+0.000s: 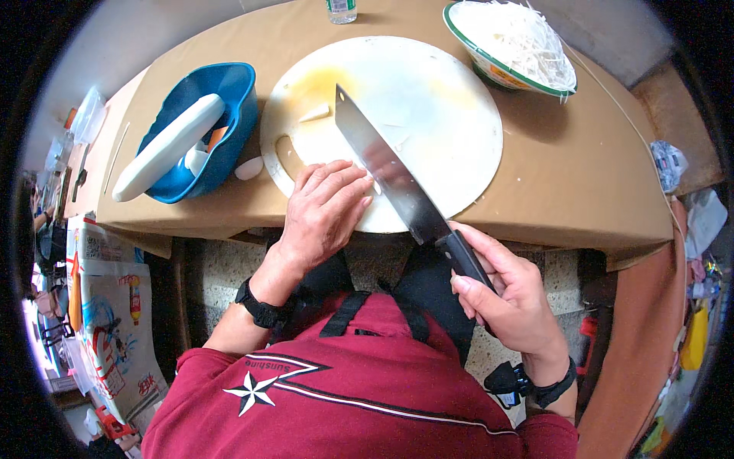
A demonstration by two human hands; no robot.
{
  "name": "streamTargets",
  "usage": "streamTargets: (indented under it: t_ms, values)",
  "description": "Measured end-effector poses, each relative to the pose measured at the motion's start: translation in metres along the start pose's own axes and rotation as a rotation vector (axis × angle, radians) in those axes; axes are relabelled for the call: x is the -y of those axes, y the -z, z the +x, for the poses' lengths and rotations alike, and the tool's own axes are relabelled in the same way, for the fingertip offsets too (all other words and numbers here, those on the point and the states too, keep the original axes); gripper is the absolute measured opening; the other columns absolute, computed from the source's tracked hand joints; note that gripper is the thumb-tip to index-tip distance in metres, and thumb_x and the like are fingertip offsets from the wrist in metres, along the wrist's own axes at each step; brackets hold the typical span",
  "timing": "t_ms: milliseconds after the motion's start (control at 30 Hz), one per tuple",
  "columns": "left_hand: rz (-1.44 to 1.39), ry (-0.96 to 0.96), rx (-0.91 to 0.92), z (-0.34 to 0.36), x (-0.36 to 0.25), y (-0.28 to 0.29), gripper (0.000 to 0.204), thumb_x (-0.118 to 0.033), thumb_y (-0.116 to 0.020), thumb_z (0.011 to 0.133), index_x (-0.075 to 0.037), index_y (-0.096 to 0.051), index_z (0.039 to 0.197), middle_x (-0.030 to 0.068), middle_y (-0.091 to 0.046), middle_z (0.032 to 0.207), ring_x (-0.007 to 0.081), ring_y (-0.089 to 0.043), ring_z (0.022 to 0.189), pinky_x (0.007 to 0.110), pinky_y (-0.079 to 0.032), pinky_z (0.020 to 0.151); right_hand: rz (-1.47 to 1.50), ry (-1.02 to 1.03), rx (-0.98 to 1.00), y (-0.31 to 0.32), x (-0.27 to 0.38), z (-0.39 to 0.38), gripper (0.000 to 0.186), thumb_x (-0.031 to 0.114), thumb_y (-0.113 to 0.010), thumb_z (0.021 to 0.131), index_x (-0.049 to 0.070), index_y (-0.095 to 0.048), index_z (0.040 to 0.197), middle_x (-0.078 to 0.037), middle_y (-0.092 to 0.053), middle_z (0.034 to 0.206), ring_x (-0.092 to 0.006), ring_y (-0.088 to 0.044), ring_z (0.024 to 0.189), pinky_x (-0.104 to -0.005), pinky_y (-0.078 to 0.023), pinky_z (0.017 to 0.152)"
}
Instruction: Slicing a white radish into pieces on a cutting board using a cleaver.
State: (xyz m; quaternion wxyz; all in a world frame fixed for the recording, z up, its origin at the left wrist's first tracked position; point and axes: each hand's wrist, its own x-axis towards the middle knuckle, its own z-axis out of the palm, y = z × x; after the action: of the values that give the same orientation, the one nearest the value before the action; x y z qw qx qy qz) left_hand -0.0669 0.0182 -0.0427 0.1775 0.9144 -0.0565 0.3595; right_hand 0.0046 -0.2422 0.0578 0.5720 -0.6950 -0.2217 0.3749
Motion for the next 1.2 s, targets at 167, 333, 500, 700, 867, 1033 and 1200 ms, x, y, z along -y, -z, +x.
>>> streamTargets:
  t_ms: [167, 333, 500, 700, 867, 1033, 1200]
  values:
    - [0.021, -0.014, -0.028, -0.003, 0.0, -0.002, 0.026, -0.01, -0.072, 0.08, -0.006, -0.067, 0.106, 0.0086, -0.067, 0.107, 0.0279, -0.062, 0.107, 0.043, -0.046, 0.092, -0.03, -0.027, -0.065, 0.001, 0.001, 0.002, 0.052, 0.004, -0.059, 0.092, -0.001, -0.045, 0.142, -0.002, -0.06, 0.083, -0.0045, -0.052, 0.061, -0.0188, -0.043, 0.054]
    - [0.017, -0.001, -0.02, -0.002, 0.0, -0.002, 0.025, -0.009, -0.072, 0.081, -0.006, -0.067, 0.105, 0.0087, -0.067, 0.107, 0.0279, -0.062, 0.106, 0.043, -0.046, 0.092, -0.181, 0.029, -0.145, 0.002, 0.003, 0.002, 0.053, 0.005, -0.058, 0.092, -0.002, -0.044, 0.142, -0.001, -0.059, 0.08, -0.0037, -0.052, 0.061, -0.0189, -0.042, 0.053]
    - [0.001, -0.001, -0.063, -0.004, 0.002, -0.005, 0.025, -0.009, -0.072, 0.081, -0.006, -0.067, 0.106, 0.009, -0.067, 0.107, 0.0278, -0.063, 0.105, 0.042, -0.047, 0.091, -0.184, 0.005, -0.105, -0.003, 0.01, -0.009, 0.055, 0.008, -0.062, 0.09, -0.001, -0.045, 0.142, 0.0, -0.06, 0.082, -0.0032, -0.053, 0.064, -0.0181, -0.042, 0.057]
    - [0.002, -0.008, -0.092, -0.006, 0.002, -0.007, 0.027, -0.009, -0.072, 0.08, -0.005, -0.068, 0.107, 0.0092, -0.067, 0.109, 0.0275, -0.063, 0.105, 0.041, -0.047, 0.091, -0.192, 0.022, -0.057, -0.009, 0.009, -0.011, 0.054, 0.007, -0.062, 0.091, -0.002, -0.046, 0.141, 0.002, -0.06, 0.082, -0.0031, -0.053, 0.064, -0.0185, -0.042, 0.058]
    - [0.011, -0.012, -0.084, -0.006, 0.001, -0.007, 0.027, -0.009, -0.071, 0.08, -0.006, -0.068, 0.107, 0.0093, -0.068, 0.11, 0.0272, -0.063, 0.105, 0.041, -0.047, 0.091, -0.219, 0.03, -0.045, -0.007, 0.007, -0.01, 0.054, 0.006, -0.063, 0.09, -0.002, -0.046, 0.141, 0.0, -0.061, 0.082, -0.0041, -0.054, 0.064, -0.0194, -0.043, 0.058]
    - [0.013, -0.007, -0.078, -0.006, 0.0, -0.007, 0.026, -0.009, -0.071, 0.08, -0.006, -0.068, 0.107, 0.0089, -0.068, 0.11, 0.0261, -0.063, 0.105, 0.041, -0.047, 0.091, -0.265, 0.078, -0.03, -0.006, 0.005, -0.011, 0.055, 0.005, -0.063, 0.088, -0.002, -0.047, 0.141, -0.002, -0.063, 0.082, -0.0055, -0.056, 0.064, -0.0204, -0.044, 0.059]
    - [0.012, -0.005, -0.075, -0.006, 0.001, -0.008, 0.026, -0.009, -0.071, 0.08, -0.006, -0.069, 0.106, 0.0086, -0.068, 0.11, 0.026, -0.064, 0.105, 0.041, -0.047, 0.091, -0.294, 0.058, -0.012, -0.007, 0.008, -0.011, 0.055, 0.004, -0.063, 0.087, -0.002, -0.047, 0.14, -0.003, -0.064, 0.082, -0.0069, -0.057, 0.065, -0.0217, -0.046, 0.061]
